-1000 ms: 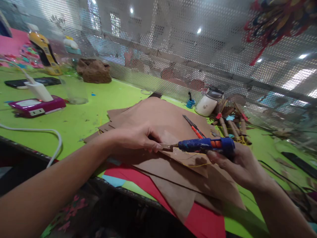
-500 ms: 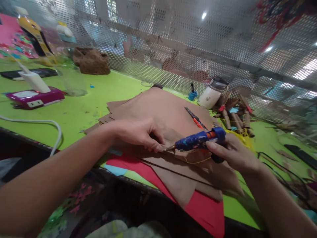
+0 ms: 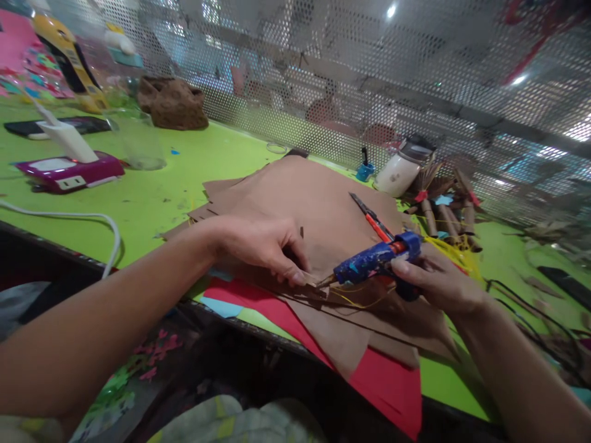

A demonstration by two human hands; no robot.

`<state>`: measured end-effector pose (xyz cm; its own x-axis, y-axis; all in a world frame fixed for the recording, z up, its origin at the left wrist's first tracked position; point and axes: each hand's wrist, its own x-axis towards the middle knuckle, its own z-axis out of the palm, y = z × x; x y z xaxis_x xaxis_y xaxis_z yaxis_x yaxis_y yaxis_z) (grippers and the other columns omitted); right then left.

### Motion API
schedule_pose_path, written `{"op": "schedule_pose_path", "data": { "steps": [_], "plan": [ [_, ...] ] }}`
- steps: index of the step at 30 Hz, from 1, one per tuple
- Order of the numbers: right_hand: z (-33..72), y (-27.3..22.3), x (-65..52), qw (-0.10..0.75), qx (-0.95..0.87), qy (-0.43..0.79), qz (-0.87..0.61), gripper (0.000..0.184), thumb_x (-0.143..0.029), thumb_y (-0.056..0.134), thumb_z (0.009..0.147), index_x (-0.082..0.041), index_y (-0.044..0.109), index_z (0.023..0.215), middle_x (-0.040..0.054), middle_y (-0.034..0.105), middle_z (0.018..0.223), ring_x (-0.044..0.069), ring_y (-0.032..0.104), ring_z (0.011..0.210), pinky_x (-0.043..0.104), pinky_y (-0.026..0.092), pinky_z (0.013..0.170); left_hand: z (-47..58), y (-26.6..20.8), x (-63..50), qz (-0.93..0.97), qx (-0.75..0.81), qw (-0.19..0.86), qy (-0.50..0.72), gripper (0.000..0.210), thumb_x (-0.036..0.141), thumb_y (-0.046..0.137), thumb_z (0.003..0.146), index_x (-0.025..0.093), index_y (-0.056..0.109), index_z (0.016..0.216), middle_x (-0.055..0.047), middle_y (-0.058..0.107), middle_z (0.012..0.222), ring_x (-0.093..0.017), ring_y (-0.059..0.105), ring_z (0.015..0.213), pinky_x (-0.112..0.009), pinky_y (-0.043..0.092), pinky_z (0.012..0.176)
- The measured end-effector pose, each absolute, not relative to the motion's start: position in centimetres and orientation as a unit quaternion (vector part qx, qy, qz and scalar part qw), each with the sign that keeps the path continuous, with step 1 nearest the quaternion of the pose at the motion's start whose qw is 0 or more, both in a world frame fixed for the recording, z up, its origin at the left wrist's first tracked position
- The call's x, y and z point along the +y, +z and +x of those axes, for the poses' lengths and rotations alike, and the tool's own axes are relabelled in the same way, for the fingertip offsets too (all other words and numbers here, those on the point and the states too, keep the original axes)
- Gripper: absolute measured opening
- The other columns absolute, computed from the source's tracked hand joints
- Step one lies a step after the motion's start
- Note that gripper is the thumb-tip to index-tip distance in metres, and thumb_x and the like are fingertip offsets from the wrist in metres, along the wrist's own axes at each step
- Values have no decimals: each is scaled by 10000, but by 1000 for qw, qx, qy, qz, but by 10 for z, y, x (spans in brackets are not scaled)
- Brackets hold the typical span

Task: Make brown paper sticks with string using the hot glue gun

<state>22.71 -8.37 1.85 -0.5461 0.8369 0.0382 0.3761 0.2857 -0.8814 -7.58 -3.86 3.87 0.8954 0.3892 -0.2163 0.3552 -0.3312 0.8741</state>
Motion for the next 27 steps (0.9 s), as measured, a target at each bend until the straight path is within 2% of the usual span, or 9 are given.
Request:
{"op": "schedule_pose_path", "data": {
  "steps": [5,9,12,20,27],
  "plan": [
    [225,17,-84,269,-748,446,-412,366,-458,549,859,-151,712,744,50,683,673,160,614,617,218,469,547,-76,39,-40,811,237,534,20,296,392,665,753,162,738,924,-48,687,738,-150,574,671,-246,440,640],
    [228,17,-84,305,-726,447,-424,341,-470,624,800,-144,720,827,61,705,770,184,634,693,243,508,614,-77,39,-41,797,244,552,40,282,376,710,711,168,746,898,-45,687,747,-147,580,657,-242,446,636],
    [230,17,-85,307,-719,463,-417,343,-470,616,807,-147,720,851,65,710,804,186,638,708,253,517,634,-79,40,-41,797,243,552,46,281,360,716,703,171,745,910,-45,692,762,-155,585,678,-244,452,643],
    [230,16,-87,295,-734,461,-402,354,-471,581,833,-144,706,780,50,679,695,151,600,597,217,457,510,-79,42,-43,793,242,557,50,298,378,701,722,170,738,933,-44,700,784,-154,593,690,-242,453,641],
    [221,19,-88,285,-745,429,-424,382,-469,557,851,-128,695,748,47,657,650,146,589,589,212,443,505,-76,41,-42,801,243,545,47,283,373,675,750,164,733,932,-53,691,776,-147,589,677,-236,446,617]
  ]
}}
